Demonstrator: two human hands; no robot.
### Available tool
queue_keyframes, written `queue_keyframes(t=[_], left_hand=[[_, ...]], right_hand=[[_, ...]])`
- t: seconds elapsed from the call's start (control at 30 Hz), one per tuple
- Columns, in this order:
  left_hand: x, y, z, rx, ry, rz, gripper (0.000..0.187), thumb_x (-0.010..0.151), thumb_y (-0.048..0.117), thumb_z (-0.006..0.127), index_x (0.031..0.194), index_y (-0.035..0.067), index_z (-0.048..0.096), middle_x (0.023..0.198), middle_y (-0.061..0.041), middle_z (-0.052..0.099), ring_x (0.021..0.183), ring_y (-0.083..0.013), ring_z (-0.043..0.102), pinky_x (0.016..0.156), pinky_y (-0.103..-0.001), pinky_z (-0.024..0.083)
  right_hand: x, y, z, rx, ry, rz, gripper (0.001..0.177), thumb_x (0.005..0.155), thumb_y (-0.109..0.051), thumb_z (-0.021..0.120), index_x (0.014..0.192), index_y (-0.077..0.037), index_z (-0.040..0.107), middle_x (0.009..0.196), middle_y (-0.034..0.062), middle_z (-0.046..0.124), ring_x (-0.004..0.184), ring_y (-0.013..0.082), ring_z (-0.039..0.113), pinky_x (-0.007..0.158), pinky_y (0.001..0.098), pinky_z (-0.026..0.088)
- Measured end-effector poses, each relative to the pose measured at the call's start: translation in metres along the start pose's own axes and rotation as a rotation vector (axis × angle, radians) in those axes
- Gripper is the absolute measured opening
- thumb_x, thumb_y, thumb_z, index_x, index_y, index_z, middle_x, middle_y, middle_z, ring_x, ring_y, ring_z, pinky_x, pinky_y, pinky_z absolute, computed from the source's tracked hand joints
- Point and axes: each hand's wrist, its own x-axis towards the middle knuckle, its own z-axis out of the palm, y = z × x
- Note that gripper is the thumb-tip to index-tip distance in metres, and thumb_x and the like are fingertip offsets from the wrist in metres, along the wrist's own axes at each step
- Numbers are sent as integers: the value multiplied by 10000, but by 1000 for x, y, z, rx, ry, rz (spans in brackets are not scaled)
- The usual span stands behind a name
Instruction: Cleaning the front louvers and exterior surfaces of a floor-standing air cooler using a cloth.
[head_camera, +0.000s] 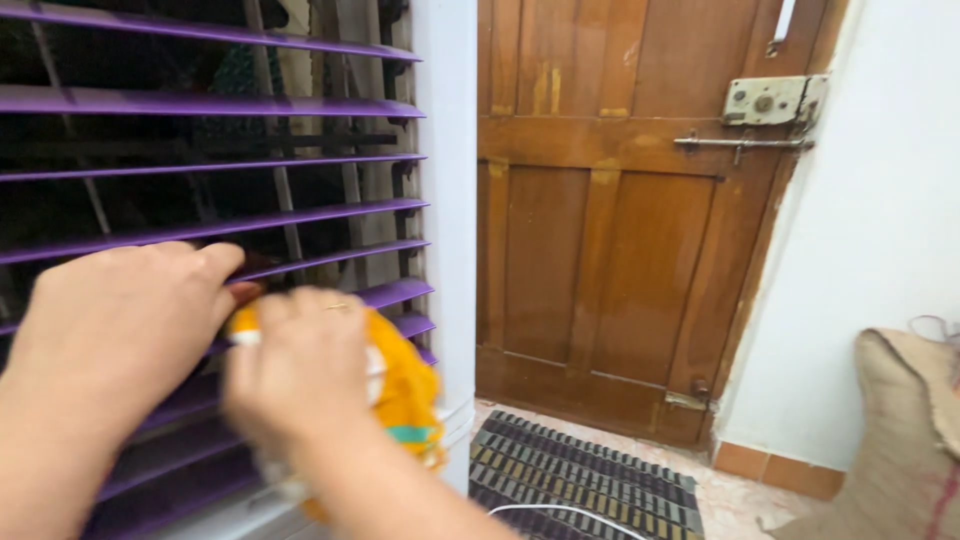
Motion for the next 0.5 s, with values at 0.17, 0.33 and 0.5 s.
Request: queue_keyframes(t=[0.17, 0.33, 0.5], left_hand=[[-1, -3, 2, -57, -4, -56, 226, 951, 439, 591, 982, 266, 734, 772, 2, 740, 725, -204, 742, 592, -349, 572], [-7, -6, -2, -86, -8, -66, 272, 944, 492, 589, 1030, 290, 750, 802, 0, 756, 769, -212, 747, 637, -362, 580], [-7, -10, 0, -220, -43, -86, 293, 920, 449, 602, 1091, 271, 760, 910, -37, 771, 896, -258, 745, 704, -423, 596]], right_hand=[[2, 13, -14, 66, -46, -122, 247, 901, -247, 553, 985, -27, 629, 977, 158, 642, 993, 348, 623, 963, 482, 456], [19, 77, -39, -28, -260, -237, 259, 816, -263, 592, 963, -53, 631, 934, 141, 654, 935, 357, 636, 880, 490, 472], [17, 86, -55, -175, -126, -148, 188, 801, -203, 573, 869, -30, 603, 917, 178, 646, 995, 384, 606, 915, 513, 438]])
